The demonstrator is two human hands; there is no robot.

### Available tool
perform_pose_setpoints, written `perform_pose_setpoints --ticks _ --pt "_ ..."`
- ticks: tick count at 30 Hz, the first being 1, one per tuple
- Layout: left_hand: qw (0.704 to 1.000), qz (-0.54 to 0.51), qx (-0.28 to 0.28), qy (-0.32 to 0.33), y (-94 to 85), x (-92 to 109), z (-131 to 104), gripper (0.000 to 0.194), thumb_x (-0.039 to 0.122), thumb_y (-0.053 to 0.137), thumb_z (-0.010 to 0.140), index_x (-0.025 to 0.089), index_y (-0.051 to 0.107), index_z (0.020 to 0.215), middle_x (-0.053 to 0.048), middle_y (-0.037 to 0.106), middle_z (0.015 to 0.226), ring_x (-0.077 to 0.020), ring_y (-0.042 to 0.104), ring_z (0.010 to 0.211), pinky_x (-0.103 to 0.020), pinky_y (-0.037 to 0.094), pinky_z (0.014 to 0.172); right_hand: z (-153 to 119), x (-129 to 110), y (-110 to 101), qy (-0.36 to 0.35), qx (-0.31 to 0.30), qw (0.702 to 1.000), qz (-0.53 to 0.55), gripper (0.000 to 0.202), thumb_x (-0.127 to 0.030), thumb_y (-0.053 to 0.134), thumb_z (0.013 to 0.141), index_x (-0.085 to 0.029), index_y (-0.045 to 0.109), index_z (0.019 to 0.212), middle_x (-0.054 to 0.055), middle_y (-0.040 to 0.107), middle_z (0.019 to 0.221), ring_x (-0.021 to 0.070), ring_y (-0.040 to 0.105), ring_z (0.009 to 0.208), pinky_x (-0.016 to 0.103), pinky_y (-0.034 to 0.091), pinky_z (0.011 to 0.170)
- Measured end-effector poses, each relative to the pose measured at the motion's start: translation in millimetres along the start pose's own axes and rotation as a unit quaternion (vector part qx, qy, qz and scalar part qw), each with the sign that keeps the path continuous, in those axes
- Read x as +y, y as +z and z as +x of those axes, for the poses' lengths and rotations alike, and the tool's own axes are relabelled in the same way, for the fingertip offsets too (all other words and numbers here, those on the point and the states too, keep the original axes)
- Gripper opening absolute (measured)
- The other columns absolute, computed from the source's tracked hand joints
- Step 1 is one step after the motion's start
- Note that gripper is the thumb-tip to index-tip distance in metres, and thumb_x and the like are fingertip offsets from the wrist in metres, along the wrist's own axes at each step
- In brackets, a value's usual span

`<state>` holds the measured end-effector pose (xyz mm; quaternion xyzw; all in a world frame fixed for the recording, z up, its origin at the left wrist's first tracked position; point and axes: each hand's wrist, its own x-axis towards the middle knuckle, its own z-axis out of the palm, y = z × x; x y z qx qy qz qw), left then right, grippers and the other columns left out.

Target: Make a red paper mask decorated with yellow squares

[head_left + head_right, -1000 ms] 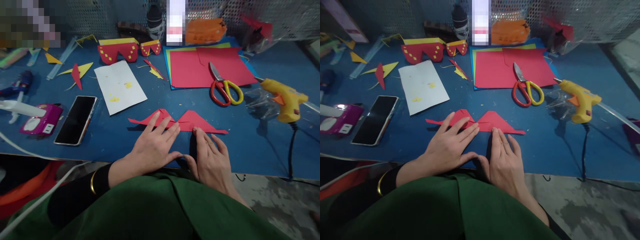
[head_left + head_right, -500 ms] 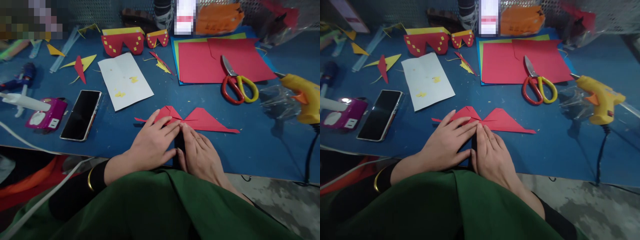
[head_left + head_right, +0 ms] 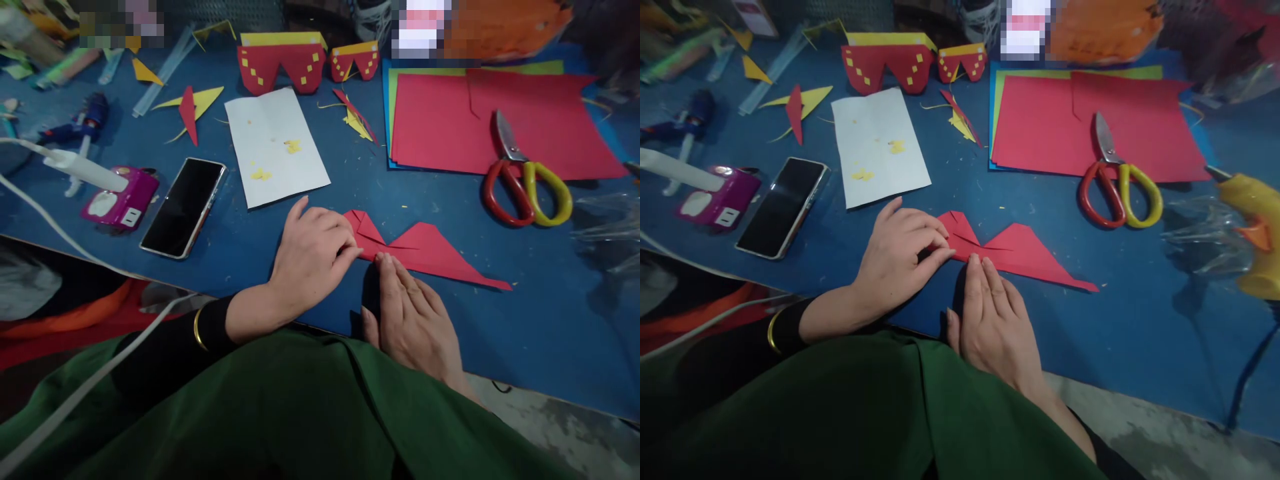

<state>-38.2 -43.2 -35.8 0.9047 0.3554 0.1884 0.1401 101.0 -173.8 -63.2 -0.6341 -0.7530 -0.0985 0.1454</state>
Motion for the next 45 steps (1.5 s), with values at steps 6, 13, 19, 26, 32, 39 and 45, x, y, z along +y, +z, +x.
perform_pose_setpoints --ticks 6,13,19,26,32,39,45 --pt "1.0 0.028 0.002 0.007 0.0 -3.2 1.0 0.021 0.027 0.061 0.094 0.02 0.07 0.076 -0.004 0.073 0.099 -0.0231 0.063 0.1 -0.057 0.029 0.117 0.0 -0.9 1.3 0.002 0.004 1.0 -0.003 0.061 -0.03 0.041 0.1 0.008 0.036 0.147 0.025 0.061 0.138 0.0311 0.061 0.126 0.041 0.046 0.097" --pt "0.999 0.038 0.004 -0.008 0.0 -5.5 -1.0 0.023 0.03 0.062 0.095 0.019 0.068 0.075 -0.004 0.071 0.104 -0.0226 0.062 0.103 -0.054 0.029 0.118 1.2 -3.8 -0.2 0.001 -0.001 1.0 -0.013 0.06 -0.03 0.043 0.099 0.009 0.038 0.145 0.025 0.062 0.136 0.031 0.06 0.127 0.041 0.044 0.1" --pt "0.999 0.044 -0.007 -0.012 0.0 -6.6 -1.3 0.022 0.03 0.062 0.095 0.02 0.069 0.076 -0.004 0.07 0.105 -0.0231 0.062 0.104 -0.054 0.03 0.117 3.3 -4.4 -3.4 -0.008 -0.03 0.999 -0.03 0.06 -0.03 0.044 0.098 0.007 0.039 0.145 0.023 0.063 0.137 0.0326 0.059 0.128 0.042 0.043 0.098" --pt "1.0 0.025 0.0 -0.005 0.5 -7.1 -1.6 0.022 0.028 0.061 0.095 0.019 0.069 0.077 -0.005 0.07 0.103 -0.0245 0.062 0.103 -0.055 0.029 0.117 15.1 -5.9 -10.4 -0.044 -0.047 0.996 -0.068 0.057 -0.028 0.046 0.094 0.002 0.048 0.143 0.016 0.065 0.137 0.0357 0.06 0.117 0.046 0.041 0.09" --pt "1.0 0.004 0.009 -0.012 0.6 -10.8 -2.5 0.02 0.029 0.066 0.092 0.021 0.067 0.073 -0.003 0.07 0.102 -0.0249 0.062 0.103 -0.056 0.028 0.118 17.8 -4.7 -11.6 -0.069 -0.041 0.995 -0.061 0.054 -0.025 0.048 0.094 0.004 0.052 0.139 0.017 0.065 0.136 0.03 0.059 0.115 0.043 0.038 0.095" --pt "0.998 -0.026 0.011 -0.057 -6.8 -21.6 -5.7 0.02 0.029 0.073 0.087 0.021 0.069 0.069 -0.002 0.071 0.103 -0.024 0.062 0.102 -0.057 0.03 0.115 14.5 -2.5 -9.4 -0.061 -0.035 0.996 -0.045 0.057 -0.026 0.05 0.093 0.004 0.049 0.141 0.016 0.067 0.133 0.0286 0.06 0.115 0.043 0.037 0.096" --pt "0.997 -0.038 0.009 -0.072 -7.8 -26.3 -5.9 0.021 0.029 0.074 0.086 0.021 0.069 0.067 -0.003 0.071 0.103 -0.0243 0.062 0.102 -0.055 0.032 0.113 15.0 -2.3 -9.6 -0.053 -0.035 0.997 -0.046 0.058 -0.025 0.052 0.092 0.002 0.047 0.142 0.015 0.069 0.131 0.0274 0.062 0.114 0.043 0.036 0.098"
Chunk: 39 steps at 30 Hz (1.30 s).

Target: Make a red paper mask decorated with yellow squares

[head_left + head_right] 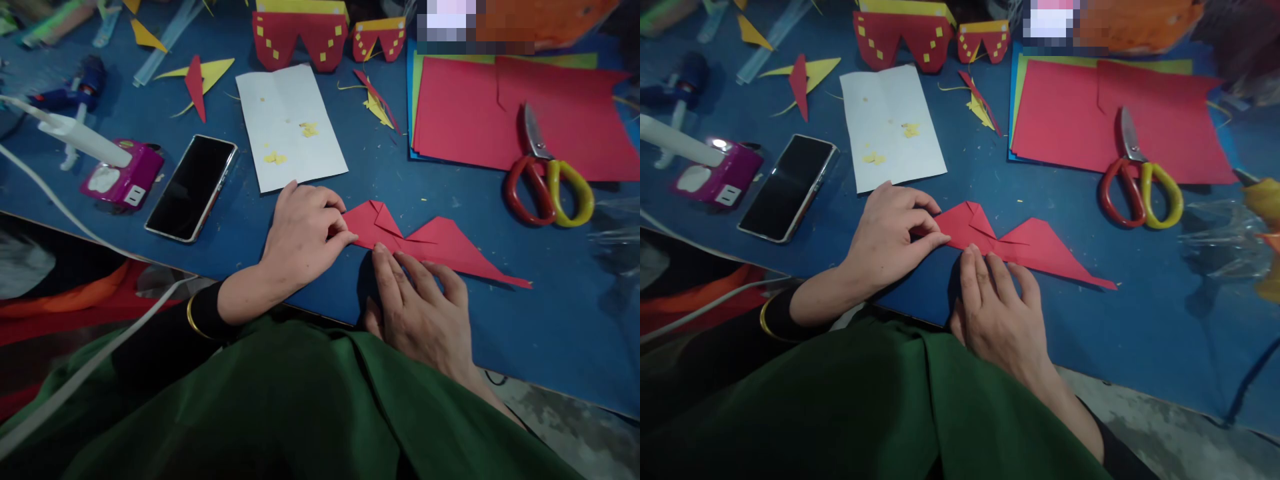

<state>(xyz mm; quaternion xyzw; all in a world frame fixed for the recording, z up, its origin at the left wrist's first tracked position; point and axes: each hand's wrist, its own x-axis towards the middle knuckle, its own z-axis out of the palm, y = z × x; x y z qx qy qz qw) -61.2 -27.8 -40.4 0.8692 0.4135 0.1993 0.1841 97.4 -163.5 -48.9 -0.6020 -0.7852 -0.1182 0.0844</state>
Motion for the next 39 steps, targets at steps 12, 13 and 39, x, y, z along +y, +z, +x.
perform_pose_setpoints --ticks 12,13,39 --pt "1.0 0.012 0.0 0.01 -2.4 -3.7 -1.2 0.021 0.026 0.071 0.086 0.018 0.066 0.068 -0.006 0.069 0.105 -0.0255 0.06 0.102 -0.045 0.043 0.096 2.4 -1.7 -6.1 0.005 -0.017 1.0 0.004 0.059 -0.024 0.049 0.092 0.001 0.044 0.145 0.015 0.07 0.129 0.0277 0.063 0.114 0.047 0.029 0.108" --pt "1.0 0.01 0.0 0.011 -2.2 -3.6 -1.4 0.02 0.026 0.071 0.086 0.018 0.066 0.068 -0.006 0.069 0.105 -0.0256 0.06 0.102 -0.045 0.043 0.096 3.4 -1.4 -6.3 0.0 -0.018 1.0 0.004 0.059 -0.024 0.049 0.091 0.001 0.044 0.145 0.015 0.07 0.129 0.0279 0.063 0.115 0.047 0.03 0.107" --pt "1.0 -0.016 0.022 -0.012 -8.4 -13.7 -7.0 0.021 0.014 0.063 0.084 0.019 0.061 0.064 -0.004 0.071 0.106 -0.0232 0.062 0.103 -0.044 0.045 0.097 19.8 -8.7 3.1 -0.037 -0.031 0.998 0.05 0.065 -0.025 0.05 0.087 -0.002 0.041 0.147 0.014 0.068 0.132 0.0278 0.055 0.118 0.043 0.032 0.1"
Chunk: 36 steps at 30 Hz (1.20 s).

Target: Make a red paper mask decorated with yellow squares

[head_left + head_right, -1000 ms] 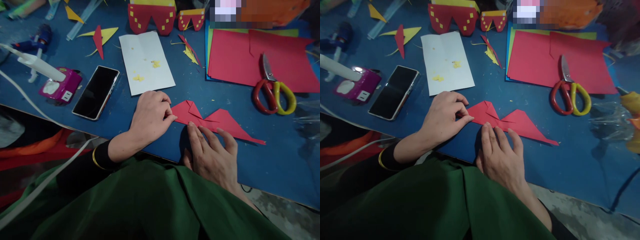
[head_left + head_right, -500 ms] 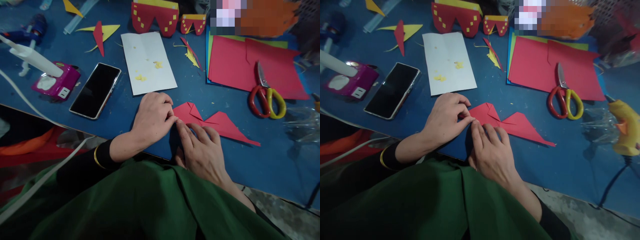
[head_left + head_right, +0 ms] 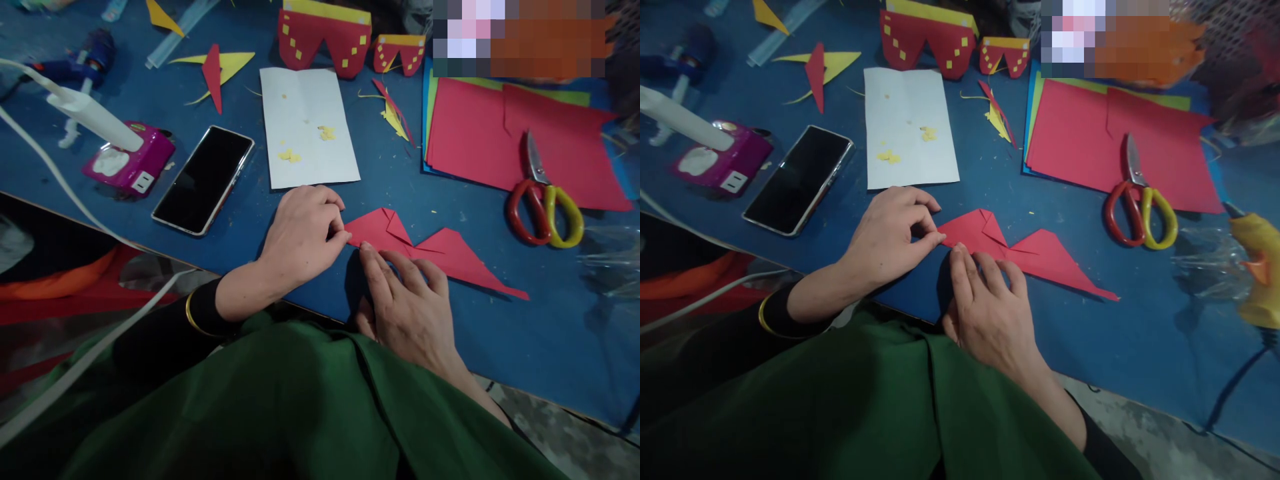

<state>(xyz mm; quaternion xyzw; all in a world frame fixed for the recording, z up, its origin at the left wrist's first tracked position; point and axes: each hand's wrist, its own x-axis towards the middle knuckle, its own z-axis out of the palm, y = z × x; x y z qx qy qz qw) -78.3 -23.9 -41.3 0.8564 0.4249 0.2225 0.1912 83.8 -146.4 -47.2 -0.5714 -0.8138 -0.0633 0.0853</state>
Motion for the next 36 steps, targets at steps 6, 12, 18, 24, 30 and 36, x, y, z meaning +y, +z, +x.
perform_pose_setpoints --ticks 6,12,18,24,30,36 --pt "0.999 0.03 -0.003 -0.011 -2.8 2.5 -0.4 0.018 0.019 0.067 0.085 0.019 0.063 0.066 -0.006 0.07 0.107 -0.0253 0.062 0.103 -0.045 0.044 0.095 0.1 -0.3 -0.3 0.0 0.001 1.0 0.0 0.063 -0.024 0.05 0.088 -0.001 0.043 0.146 0.014 0.068 0.133 0.0276 0.055 0.118 0.043 0.033 0.099" --pt "0.999 0.024 -0.012 -0.022 -5.3 -0.2 -2.9 0.016 0.019 0.068 0.085 0.019 0.064 0.07 -0.007 0.07 0.11 -0.027 0.061 0.106 -0.046 0.046 0.094 1.1 -0.6 0.1 0.0 0.001 1.0 0.0 0.063 -0.023 0.05 0.087 0.0 0.043 0.146 0.014 0.068 0.133 0.0277 0.056 0.117 0.044 0.033 0.099" --pt "1.0 0.019 -0.006 -0.016 -5.3 -2.3 -6.2 0.017 0.014 0.065 0.085 0.019 0.062 0.069 -0.007 0.068 0.112 -0.0263 0.061 0.108 -0.045 0.046 0.095 -0.6 -1.6 0.0 0.002 -0.005 1.0 0.003 0.067 -0.023 0.05 0.087 -0.002 0.039 0.149 0.014 0.065 0.137 0.0286 0.055 0.12 0.044 0.033 0.1" --pt "0.999 0.029 -0.001 -0.013 -5.0 -3.4 -6.7 0.015 0.017 0.067 0.085 0.019 0.062 0.071 -0.007 0.069 0.11 -0.0268 0.06 0.106 -0.045 0.046 0.092 2.3 -0.7 -2.3 -0.008 -0.008 1.0 -0.007 0.066 -0.022 0.051 0.085 0.001 0.043 0.145 0.016 0.065 0.137 0.0294 0.055 0.118 0.045 0.034 0.101" --pt "1.0 0.026 -0.008 -0.008 -6.0 -4.8 -6.2 0.015 0.018 0.068 0.085 0.018 0.063 0.071 -0.008 0.069 0.11 -0.0274 0.061 0.106 -0.046 0.046 0.092 16.6 -3.2 -0.3 -0.062 0.017 0.998 -0.007 0.06 -0.019 0.05 0.081 0.005 0.052 0.136 0.019 0.068 0.129 0.0292 0.057 0.116 0.043 0.034 0.102" --pt "1.0 0.023 0.005 0.001 -5.9 -7.7 -7.4 0.015 0.018 0.069 0.084 0.019 0.063 0.07 -0.006 0.07 0.109 -0.0261 0.062 0.106 -0.046 0.047 0.093 22.6 -9.3 5.0 -0.059 0.027 0.998 0.0 0.061 -0.021 0.05 0.081 0.006 0.052 0.137 0.019 0.067 0.132 0.0293 0.057 0.117 0.042 0.035 0.102"
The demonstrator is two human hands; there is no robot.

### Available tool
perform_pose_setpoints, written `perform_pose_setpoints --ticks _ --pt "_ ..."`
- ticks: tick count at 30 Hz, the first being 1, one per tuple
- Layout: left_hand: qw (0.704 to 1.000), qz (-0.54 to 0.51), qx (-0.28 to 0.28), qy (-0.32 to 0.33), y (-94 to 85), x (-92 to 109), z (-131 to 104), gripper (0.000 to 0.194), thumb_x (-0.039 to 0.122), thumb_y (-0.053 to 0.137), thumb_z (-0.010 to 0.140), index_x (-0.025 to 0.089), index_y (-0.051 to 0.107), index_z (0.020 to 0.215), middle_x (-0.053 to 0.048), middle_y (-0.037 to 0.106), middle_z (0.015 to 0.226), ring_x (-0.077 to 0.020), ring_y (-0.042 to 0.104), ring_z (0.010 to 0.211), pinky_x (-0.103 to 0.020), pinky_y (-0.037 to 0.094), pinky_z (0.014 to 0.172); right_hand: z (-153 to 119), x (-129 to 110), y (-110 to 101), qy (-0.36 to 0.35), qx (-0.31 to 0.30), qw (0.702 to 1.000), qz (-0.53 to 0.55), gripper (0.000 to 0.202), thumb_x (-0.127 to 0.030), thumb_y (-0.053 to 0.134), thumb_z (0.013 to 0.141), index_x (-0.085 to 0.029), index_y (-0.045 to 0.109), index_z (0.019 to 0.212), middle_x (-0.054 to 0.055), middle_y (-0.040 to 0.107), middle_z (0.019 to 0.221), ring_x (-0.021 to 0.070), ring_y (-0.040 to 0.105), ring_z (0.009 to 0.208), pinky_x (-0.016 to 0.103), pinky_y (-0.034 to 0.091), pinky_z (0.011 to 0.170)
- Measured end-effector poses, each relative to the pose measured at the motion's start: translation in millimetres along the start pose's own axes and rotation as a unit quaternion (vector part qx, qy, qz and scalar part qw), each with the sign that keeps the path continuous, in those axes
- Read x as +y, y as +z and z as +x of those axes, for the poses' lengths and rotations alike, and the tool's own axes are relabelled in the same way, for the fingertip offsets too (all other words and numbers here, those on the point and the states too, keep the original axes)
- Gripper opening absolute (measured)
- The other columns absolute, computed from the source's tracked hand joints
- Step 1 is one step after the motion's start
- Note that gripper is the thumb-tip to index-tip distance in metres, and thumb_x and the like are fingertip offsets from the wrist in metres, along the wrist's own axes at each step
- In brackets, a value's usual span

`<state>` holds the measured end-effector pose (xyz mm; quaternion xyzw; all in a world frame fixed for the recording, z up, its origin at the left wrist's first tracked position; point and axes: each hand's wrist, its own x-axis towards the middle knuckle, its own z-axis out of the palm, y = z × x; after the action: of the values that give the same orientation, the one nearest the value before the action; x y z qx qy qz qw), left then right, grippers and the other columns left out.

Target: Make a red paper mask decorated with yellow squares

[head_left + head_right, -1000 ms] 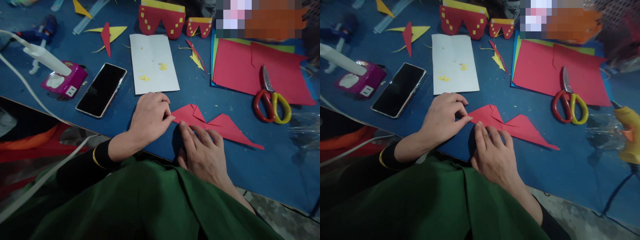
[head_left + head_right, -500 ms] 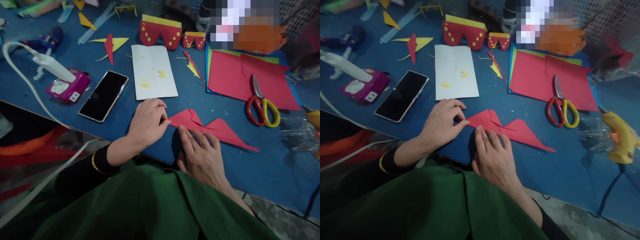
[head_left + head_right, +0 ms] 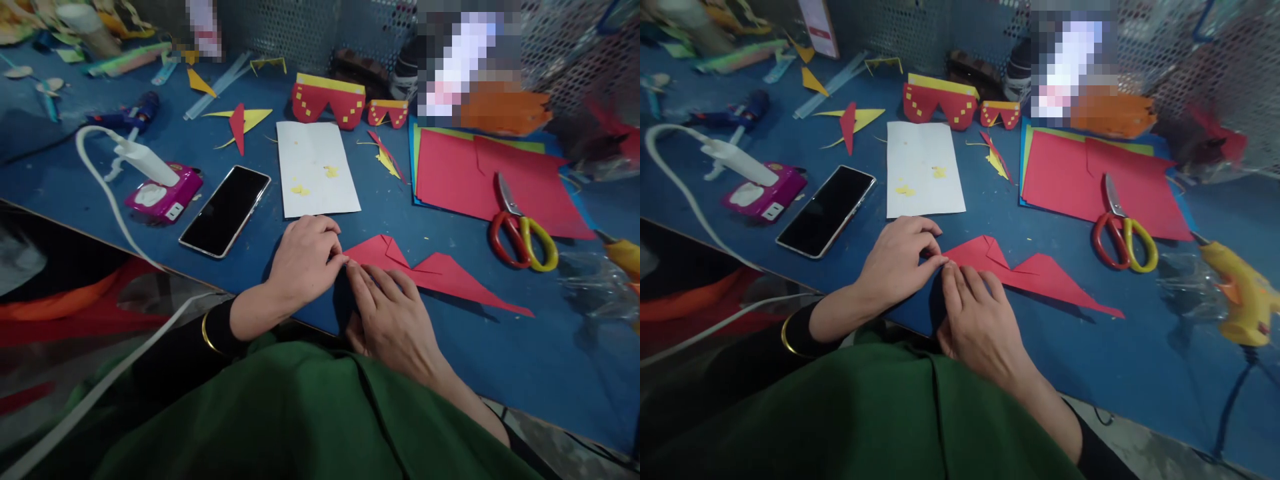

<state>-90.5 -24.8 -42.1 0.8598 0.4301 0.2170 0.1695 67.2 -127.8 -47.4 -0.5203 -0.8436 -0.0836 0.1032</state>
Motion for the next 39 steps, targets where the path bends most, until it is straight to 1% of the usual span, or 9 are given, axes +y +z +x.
perform_pose_setpoints --ticks 5,17,20,23,25,27,30,35,39 --pt "1.0 0.009 0.012 -0.015 -3.5 -4.3 -3.5 0.015 0.013 0.066 0.083 0.019 0.062 0.069 -0.007 0.069 0.109 -0.0261 0.062 0.106 -0.047 0.048 0.094 -3.9 0.4 2.6 0.008 0.0 1.0 0.014 0.062 -0.021 0.049 0.082 0.003 0.05 0.138 0.019 0.065 0.135 0.029 0.056 0.121 0.043 0.037 0.102" --pt "0.997 0.035 0.039 -0.064 -11.4 -13.7 -13.3 0.016 0.015 0.069 0.083 0.019 0.06 0.071 -0.008 0.069 0.111 -0.0267 0.061 0.105 -0.045 0.048 0.091 -3.9 0.0 3.2 0.006 0.011 1.0 0.014 0.059 -0.022 0.048 0.085 0.002 0.05 0.139 0.018 0.067 0.132 0.0279 0.059 0.118 0.043 0.035 0.103" --pt "0.993 0.071 0.084 -0.045 -14.3 -13.7 -23.3 0.012 0.018 0.067 0.086 0.02 0.062 0.075 -0.008 0.07 0.107 -0.0272 0.063 0.104 -0.046 0.049 0.09 -3.7 -0.2 2.9 0.004 0.013 1.0 0.01 0.059 -0.022 0.048 0.085 0.002 0.05 0.138 0.018 0.068 0.132 0.0282 0.06 0.117 0.043 0.036 0.103" --pt "0.988 0.083 0.128 0.041 -12.1 -6.1 -33.9 0.01 0.018 0.059 0.092 0.02 0.069 0.092 -0.008 0.073 0.106 -0.0251 0.064 0.103 -0.044 0.051 0.092 -4.0 -0.2 2.7 0.004 0.008 1.0 0.006 0.058 -0.023 0.048 0.085 0.002 0.051 0.137 0.018 0.068 0.132 0.0286 0.06 0.117 0.044 0.036 0.103" --pt "0.982 0.088 0.096 0.134 -7.8 0.7 -38.9 0.02 0.017 0.054 0.095 0.018 0.07 0.107 -0.008 0.074 0.114 -0.0244 0.064 0.107 -0.042 0.051 0.097 -4.3 -0.2 2.7 0.002 0.006 1.0 0.003 0.058 -0.026 0.048 0.085 0.003 0.053 0.135 0.019 0.067 0.131 0.0293 0.059 0.117 0.044 0.036 0.103" --pt "0.975 0.111 0.05 0.187 -2.8 6.1 -42.2 0.028 0.018 0.051 0.096 0.012 0.069 0.118 -0.01 0.072 0.123 -0.026 0.062 0.114 -0.044 0.048 0.104 -4.5 -0.3 3.0 0.001 0.01 1.0 0.004 0.058 -0.027 0.048 0.085 0.003 0.054 0.134 0.019 0.067 0.131 0.0299 0.059 0.117 0.044 0.035 0.103" --pt "0.971 0.157 0.019 0.18 1.4 8.8 -46.4 0.038 0.022 0.048 0.098 0.006 0.065 0.127 -0.011 0.069 0.131 -0.0301 0.06 0.12 -0.05 0.042 0.11 -4.7 -0.7 4.1 0.004 0.024 1.0 0.008 0.058 -0.024 0.048 0.084 0.003 0.053 0.135 0.019 0.067 0.131 0.029 0.06 0.115 0.045 0.035 0.103" --pt "0.969 0.198 0.009 0.146 -6.2 2.1 -54.9 0.04 0.029 0.048 0.099 0.011 0.064 0.131 -0.007 0.067 0.136 -0.0342 0.057 0.127 -0.062 0.032 0.116 -5.4 -2.1 6.5 0.015 0.041 0.999 0.014 0.057 -0.021 0.048 0.085 0.005 0.052 0.135 0.02 0.068 0.131 0.028 0.061 0.114 0.045 0.035 0.103" --pt "0.97 0.192 0.019 0.149 -9.5 0.1 -56.5 0.044 0.033 0.051 0.099 0.008 0.06 0.134 -0.011 0.062 0.143 -0.0358 0.051 0.136 -0.062 0.031 0.118 -6.7 -2.8 7.2 0.013 0.04 0.999 0.011 0.056 -0.02 0.045 0.085 0.007 0.053 0.133 0.021 0.067 0.13 0.0288 0.061 0.116 0.044 0.035 0.104"
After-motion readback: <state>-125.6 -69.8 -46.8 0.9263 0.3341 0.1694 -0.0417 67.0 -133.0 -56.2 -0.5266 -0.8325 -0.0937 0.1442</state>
